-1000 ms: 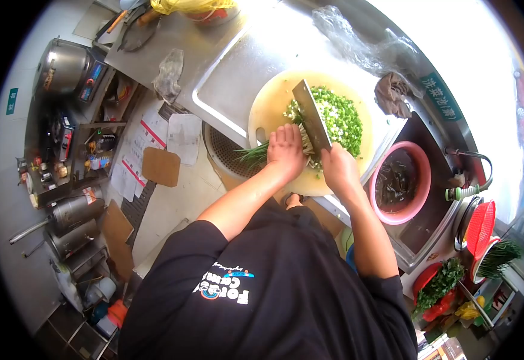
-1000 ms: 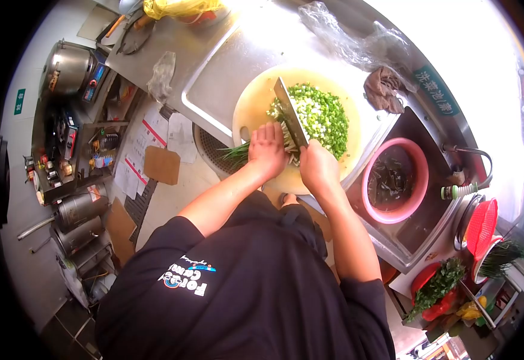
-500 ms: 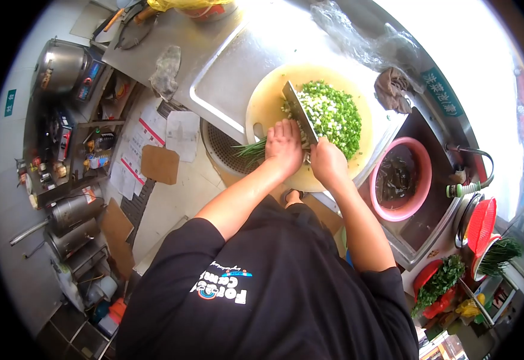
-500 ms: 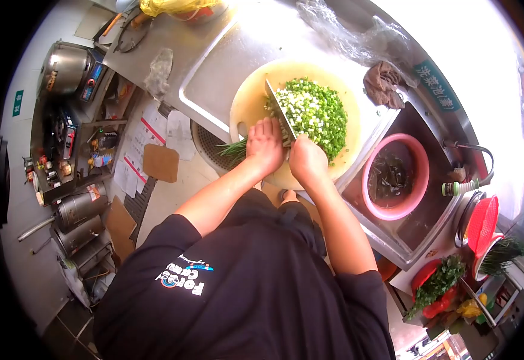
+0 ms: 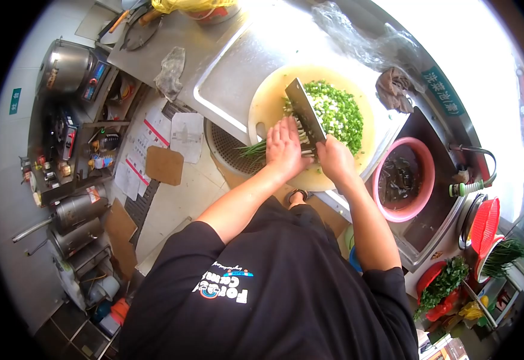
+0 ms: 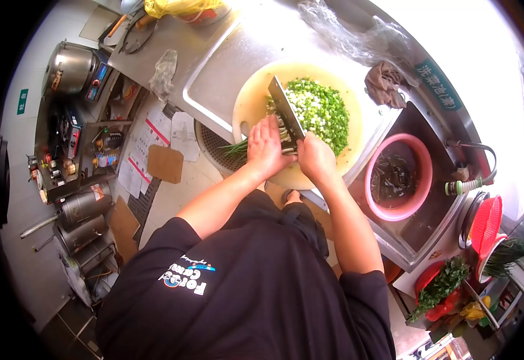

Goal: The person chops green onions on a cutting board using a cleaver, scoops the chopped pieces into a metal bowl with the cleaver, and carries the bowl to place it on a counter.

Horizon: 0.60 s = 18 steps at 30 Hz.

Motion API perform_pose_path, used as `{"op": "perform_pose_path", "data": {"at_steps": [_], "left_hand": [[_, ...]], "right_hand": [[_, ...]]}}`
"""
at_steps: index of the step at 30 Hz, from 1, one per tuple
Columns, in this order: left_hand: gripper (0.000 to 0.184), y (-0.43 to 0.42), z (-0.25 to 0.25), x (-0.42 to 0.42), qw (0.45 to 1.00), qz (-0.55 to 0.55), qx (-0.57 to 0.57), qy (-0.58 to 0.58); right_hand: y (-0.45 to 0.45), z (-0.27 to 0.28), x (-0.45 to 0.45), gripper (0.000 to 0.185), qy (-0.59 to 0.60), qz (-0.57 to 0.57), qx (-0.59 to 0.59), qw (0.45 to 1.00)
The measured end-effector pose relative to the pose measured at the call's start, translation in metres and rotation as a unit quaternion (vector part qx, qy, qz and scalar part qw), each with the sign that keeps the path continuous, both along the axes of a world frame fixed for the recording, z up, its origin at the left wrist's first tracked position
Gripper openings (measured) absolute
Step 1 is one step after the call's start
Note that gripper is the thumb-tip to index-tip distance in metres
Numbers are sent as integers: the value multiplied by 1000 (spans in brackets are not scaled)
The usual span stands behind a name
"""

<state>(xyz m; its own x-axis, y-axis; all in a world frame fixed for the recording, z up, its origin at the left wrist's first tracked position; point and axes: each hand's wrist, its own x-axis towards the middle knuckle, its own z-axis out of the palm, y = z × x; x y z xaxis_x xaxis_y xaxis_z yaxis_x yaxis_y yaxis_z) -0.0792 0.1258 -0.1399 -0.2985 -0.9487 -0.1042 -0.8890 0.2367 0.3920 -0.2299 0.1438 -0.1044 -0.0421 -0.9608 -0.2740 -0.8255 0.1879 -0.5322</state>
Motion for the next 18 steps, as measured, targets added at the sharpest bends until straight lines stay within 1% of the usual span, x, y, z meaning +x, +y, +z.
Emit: {"op": "perform_pose_path", "data": {"at_steps": [2,3,5,6,8,10,11,12,14,18], "left_hand": [[101,-4,-6,2,999,11,-9,40],[101,-4,-9,4,999,11,-7,38],[92,-9,-13,8,998,18,-1,62],[92,-10,-10,7,998,17,0,62],[88,-12,0,3,998,23,53,7],[87,-14,9,-1,997,29,67,-5],[86,-14,12,-2,996,36,82,-20],[77,-13,8,-2,998,38,41,-6],[76,-12,0,-2,999,33,43,-7],[74,-12,0,-4,998,21,53,-17]], "right_hand": [[3,8,-2,24,9,-3,-3,1000],[7,14,-2,24,17,-4,-4,1000],[16,28,-3,24,6,-12,-1,1000],[22,36,-4,24,-2,-21,3,1000],[31,60,-1,24,4,-28,20,999],[42,74,1,23,3,-35,43,998],[49,74,2,23,3,-36,44,998],[55,73,2,23,13,-29,50,998],[61,67,4,21,35,-23,60,997],[58,54,6,21,38,-16,83,996]]}}
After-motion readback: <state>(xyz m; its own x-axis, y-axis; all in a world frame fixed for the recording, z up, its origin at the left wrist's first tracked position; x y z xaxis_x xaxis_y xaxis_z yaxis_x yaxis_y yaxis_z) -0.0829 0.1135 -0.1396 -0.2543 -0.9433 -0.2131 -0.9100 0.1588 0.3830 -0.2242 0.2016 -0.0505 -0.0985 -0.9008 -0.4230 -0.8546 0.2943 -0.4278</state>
